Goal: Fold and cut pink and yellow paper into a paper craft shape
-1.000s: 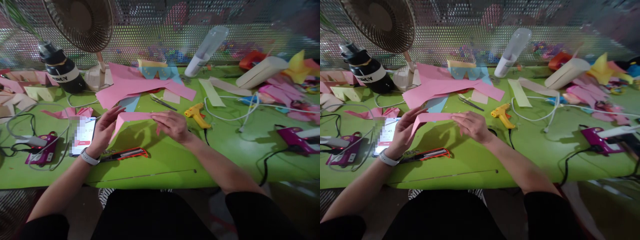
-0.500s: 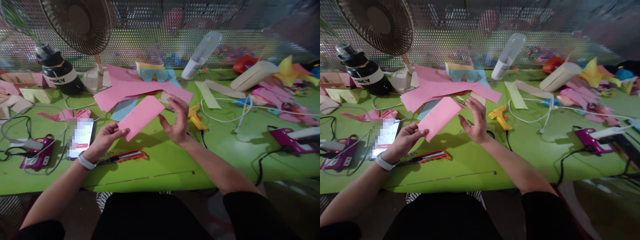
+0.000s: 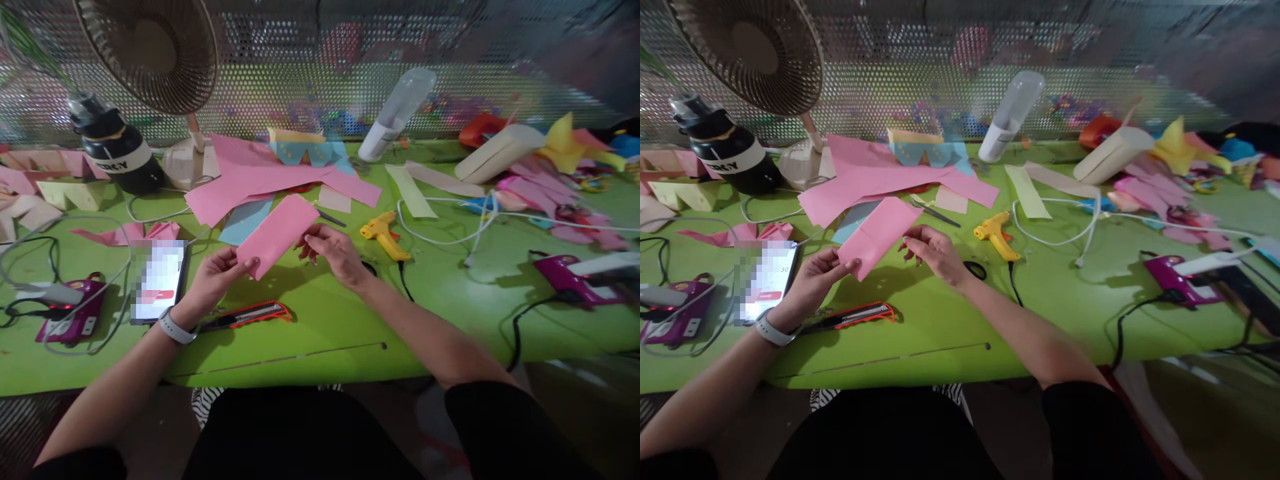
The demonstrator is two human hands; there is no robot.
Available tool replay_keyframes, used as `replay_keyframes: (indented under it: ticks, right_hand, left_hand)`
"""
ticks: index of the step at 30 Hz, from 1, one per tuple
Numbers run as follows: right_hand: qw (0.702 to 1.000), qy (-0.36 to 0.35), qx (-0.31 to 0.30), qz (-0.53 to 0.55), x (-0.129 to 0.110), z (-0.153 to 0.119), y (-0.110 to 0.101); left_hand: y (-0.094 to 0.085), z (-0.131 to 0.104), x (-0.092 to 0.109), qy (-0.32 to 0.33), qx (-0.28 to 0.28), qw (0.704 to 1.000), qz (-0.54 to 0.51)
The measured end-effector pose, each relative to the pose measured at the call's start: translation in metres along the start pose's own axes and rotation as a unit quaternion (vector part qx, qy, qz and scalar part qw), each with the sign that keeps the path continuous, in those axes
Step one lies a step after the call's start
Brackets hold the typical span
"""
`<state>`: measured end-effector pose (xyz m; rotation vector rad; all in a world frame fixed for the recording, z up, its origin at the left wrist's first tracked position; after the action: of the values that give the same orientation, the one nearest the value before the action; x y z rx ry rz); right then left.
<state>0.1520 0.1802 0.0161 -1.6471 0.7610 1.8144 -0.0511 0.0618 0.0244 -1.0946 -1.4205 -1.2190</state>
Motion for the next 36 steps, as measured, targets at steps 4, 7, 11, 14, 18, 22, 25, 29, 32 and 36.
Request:
replay_keyframes:
  ticks: [4, 7, 11, 14, 18, 22, 25, 29, 32, 36]
  right_hand:
    - [0.999, 0.028, -0.009, 0.037, -0.0014, -0.0012, 0.0060]
    - [0.999, 0.030, 0.009, 0.041, -0.0031, -0.0017, 0.0097]
    - [0.998, 0.032, 0.028, 0.041, -0.0001, -0.0012, 0.0097]
    - [0.997, 0.029, 0.042, 0.050, 0.0032, -0.0002, 0.0073]
    - [0.996, 0.029, 0.058, 0.063, 0.0033, 0.0010, 0.0058]
    - [0.995, 0.033, 0.062, 0.064, 0.0010, 0.0007, 0.0066]
    - [0.995, 0.033, 0.066, 0.060, 0.0009, 0.0003, 0.0066]
    - [0.996, 0.030, 0.065, 0.054, 0.0025, 0.0007, 0.0062]
    - [0.996, 0.023, 0.066, 0.052, 0.0038, 0.0009, 0.0055]
    - [0.996, 0.011, 0.061, 0.056, 0.0047, 0.0002, 0.0046]
  left_hand:
    - [0.0010, -0.0009, -0.0004, -0.005, -0.012, 1.000, 0.013]
    - [0.0018, -0.0016, -0.0004, -0.004, -0.018, 1.000, 0.016]
    - [0.0019, -0.0016, -0.0004, 0.004, -0.026, 1.000, 0.011]
    - [0.0025, -0.0008, -0.0010, 0.000, -0.050, 0.999, -0.002]
    - [0.0025, 0.0002, -0.0021, -0.006, -0.059, 0.998, -0.013]
    - [0.0021, 0.0003, -0.0026, -0.002, -0.056, 0.998, -0.010]
    - [0.0021, 0.0002, -0.0027, 0.002, -0.055, 0.998, -0.002]
    - [0.0025, 0.0004, -0.0031, 0.006, -0.060, 0.998, 0.012]
    - [0.0024, 0.0004, -0.0038, 0.008, -0.061, 0.998, 0.018]
    - [0.0020, -0.0004, -0.0050, 0.001, -0.059, 0.998, 0.029]
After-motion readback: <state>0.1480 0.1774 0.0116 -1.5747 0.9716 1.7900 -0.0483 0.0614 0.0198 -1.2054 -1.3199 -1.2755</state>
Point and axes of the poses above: each hand's wrist, its own z-axis towards the middle knuckle, its own y-axis out of the palm, x = y × z, the point moved 3 cm from there along z, towards the middle knuckle, and after that the axes turned 5 degrees about -x, right-handed, at the moved point
